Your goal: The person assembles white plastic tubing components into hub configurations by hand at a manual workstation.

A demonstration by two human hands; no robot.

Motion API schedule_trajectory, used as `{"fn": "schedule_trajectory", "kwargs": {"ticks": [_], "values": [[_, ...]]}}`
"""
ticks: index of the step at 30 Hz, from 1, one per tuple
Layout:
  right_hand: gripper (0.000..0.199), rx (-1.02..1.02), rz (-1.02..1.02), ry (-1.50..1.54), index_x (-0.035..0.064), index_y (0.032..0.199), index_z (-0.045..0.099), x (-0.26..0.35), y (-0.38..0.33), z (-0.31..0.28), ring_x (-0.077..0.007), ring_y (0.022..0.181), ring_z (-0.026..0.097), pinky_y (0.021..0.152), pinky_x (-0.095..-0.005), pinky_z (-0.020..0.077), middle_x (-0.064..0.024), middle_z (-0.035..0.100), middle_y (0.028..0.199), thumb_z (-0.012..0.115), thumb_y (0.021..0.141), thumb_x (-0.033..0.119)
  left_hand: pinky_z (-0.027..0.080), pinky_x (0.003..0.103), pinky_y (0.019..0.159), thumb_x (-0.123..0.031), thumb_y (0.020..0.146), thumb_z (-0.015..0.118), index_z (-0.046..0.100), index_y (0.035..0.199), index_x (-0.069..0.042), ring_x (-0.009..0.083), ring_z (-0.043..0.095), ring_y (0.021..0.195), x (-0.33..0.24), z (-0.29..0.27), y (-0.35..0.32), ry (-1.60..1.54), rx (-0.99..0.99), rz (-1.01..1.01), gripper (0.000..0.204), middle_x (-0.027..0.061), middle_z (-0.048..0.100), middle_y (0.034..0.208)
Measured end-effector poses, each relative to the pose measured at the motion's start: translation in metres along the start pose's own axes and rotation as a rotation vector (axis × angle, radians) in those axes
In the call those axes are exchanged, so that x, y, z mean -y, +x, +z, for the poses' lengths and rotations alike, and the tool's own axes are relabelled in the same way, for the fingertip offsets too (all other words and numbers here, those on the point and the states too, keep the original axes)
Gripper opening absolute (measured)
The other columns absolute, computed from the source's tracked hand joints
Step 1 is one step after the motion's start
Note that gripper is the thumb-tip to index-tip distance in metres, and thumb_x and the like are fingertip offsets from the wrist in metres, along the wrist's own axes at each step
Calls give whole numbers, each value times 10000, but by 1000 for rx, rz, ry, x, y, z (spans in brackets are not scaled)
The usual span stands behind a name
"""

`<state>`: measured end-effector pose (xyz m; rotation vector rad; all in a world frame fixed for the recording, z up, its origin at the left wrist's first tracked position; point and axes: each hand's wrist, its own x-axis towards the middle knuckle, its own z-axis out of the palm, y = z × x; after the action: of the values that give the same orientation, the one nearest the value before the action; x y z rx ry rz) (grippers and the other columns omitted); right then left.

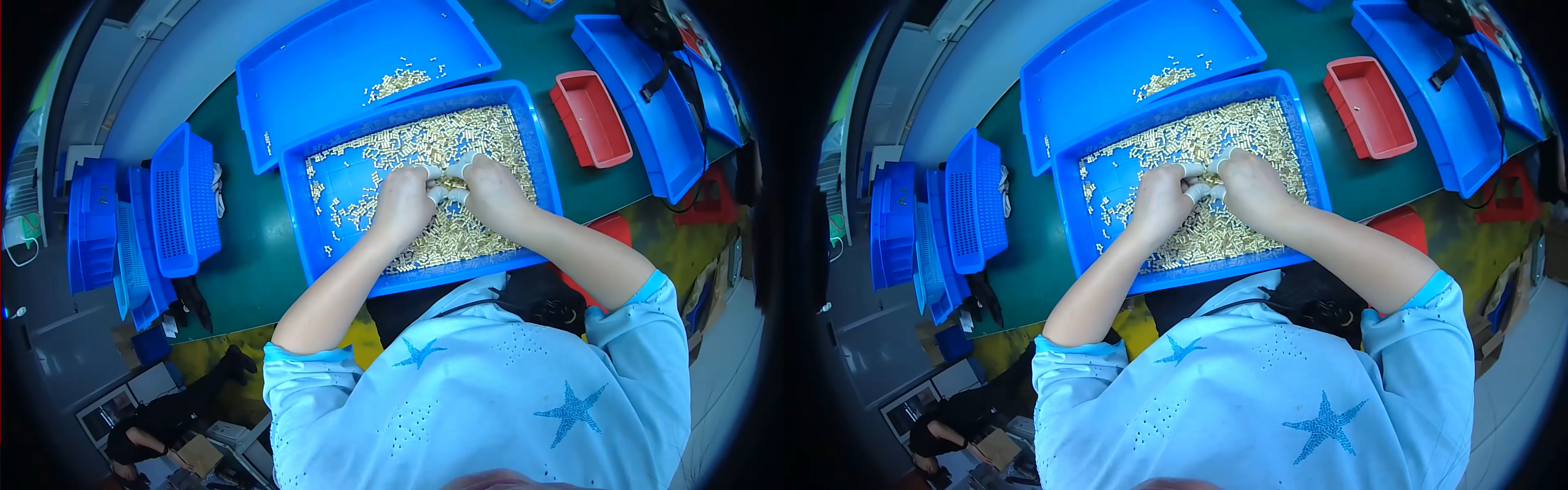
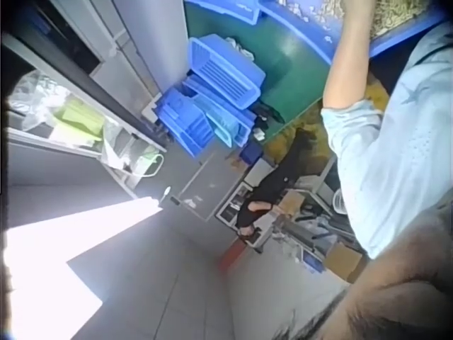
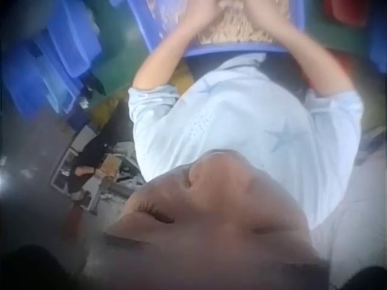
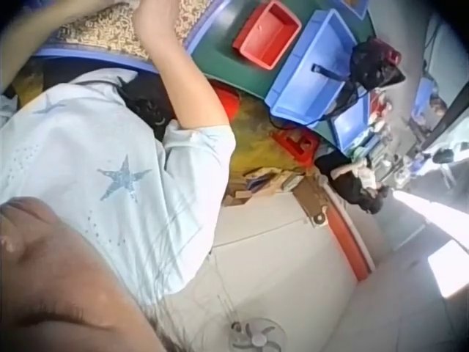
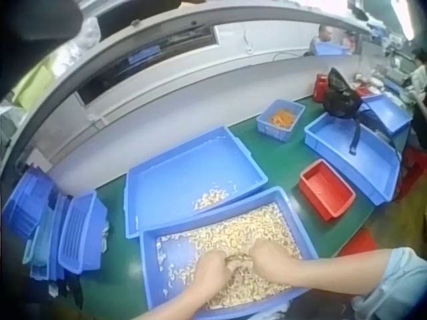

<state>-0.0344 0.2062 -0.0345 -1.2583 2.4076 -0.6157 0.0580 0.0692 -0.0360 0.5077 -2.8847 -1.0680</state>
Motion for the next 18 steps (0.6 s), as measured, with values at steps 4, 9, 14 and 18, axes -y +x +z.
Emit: {"fn": "schedule_trajectory", "kwargs": {"ticks": [4,9,14,18], "values": [[205,-91,-65,91,43,936,652,-5,0,9,-347,821,587,726,-427,475,-166,590,887,683,747,117,493,361,641,-102,730,709,686,935,-33,264,630,679,-2,-2,2,31,25,-24,217,149,658,799],[166,-135,6,181,34,916,656,-6,2,14,-338,809,593,711,-406,474,-163,608,868,670,752,55,498,339,659,-71,772,675,679,940,-23,248,649,724,-4,-3,1,-72,50,-147,175,155,673,855],[195,-20,196,431,44,954,671,-2,11,6,-316,780,619,706,-391,480,-182,632,835,679,776,125,499,298,649,-50,799,655,667,947,2,189,649,725,4,4,3,-433,-29,-259,158,129,681,830],[191,-115,145,439,47,954,674,-7,9,9,-309,765,624,698,-385,485,-176,642,841,678,778,121,495,250,653,-43,809,660,651,962,15,132,625,749,4,6,7,-682,-39,-337,164,100,672,842]]}}
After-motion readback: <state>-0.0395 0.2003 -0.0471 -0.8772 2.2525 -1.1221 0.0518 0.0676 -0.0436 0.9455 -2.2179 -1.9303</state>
